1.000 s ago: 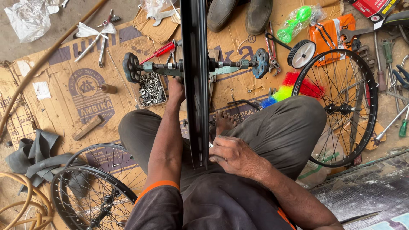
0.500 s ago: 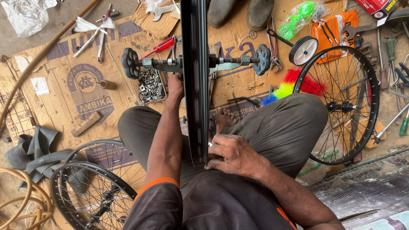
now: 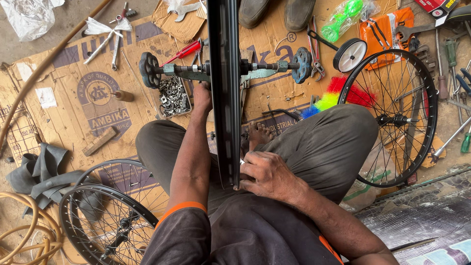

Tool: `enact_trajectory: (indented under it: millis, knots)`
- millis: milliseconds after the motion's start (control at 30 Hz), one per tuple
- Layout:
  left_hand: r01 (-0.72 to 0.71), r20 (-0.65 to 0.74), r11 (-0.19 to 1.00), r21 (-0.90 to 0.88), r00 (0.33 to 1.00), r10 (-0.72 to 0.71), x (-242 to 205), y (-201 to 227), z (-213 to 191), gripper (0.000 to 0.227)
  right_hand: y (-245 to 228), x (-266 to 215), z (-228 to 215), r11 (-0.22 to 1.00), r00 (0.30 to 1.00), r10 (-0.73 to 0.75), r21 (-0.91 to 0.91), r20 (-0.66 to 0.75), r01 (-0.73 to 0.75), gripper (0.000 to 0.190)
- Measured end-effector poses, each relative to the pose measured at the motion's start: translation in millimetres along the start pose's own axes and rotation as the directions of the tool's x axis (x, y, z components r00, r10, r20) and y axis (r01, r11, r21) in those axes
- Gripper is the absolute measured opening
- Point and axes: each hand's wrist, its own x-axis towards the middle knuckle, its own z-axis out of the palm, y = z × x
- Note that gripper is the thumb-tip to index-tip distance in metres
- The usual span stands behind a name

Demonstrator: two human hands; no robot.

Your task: The person sits on the floor and uses a rim truing stand to adjust a bicycle rim. They repeatedly tighten and loosen the truing stand's knobs to align the rim, then use a small metal tool to adjust the rim's nipples. The person frequently rotates the rim to inspect its alignment and continues the adjustment process.

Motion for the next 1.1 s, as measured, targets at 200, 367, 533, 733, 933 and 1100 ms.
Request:
enact_trajectory:
  millis: [200,367,533,733,933,1100]
  knots:
    - [0.027,0.009,1.0,-0.006,1.0,-0.027,-2.0,1.6,-0.8,0.015,-2.2,-0.1,6.0,0.998,0.999,-0.036,-0.047,0.004,0.036,0.037]
    - [0.023,0.002,1.0,0.016,1.0,-0.023,-3.6,9.8,-5.1,0.015,-4.2,1.0,4.0,0.997,0.999,-0.045,-0.06,-0.02,0.044,0.033]
    - [0.047,0.03,0.997,0.064,0.998,-0.049,-6.3,15.3,-8.4,0.019,-5.6,0.8,5.0,0.999,1.0,-0.013,-0.029,0.014,0.013,0.039]
    - [0.048,0.024,0.999,-0.024,0.999,-0.048,-1.1,4.8,-2.2,0.017,0.5,-0.3,11.8,0.991,0.998,-0.055,-0.124,-0.02,0.052,0.029]
    - [0.068,0.021,0.993,-0.092,0.998,-0.066,3.4,-10.8,6.5,0.019,9.2,-5.9,25.2,0.976,0.99,-0.13,-0.183,-0.061,0.117,0.025]
    - [0.036,-0.011,0.997,-0.071,0.999,-0.037,7.3,-20.6,10.7,0.02,14.9,6.5,29.7,0.953,0.982,-0.184,-0.253,-0.04,0.168,0.027]
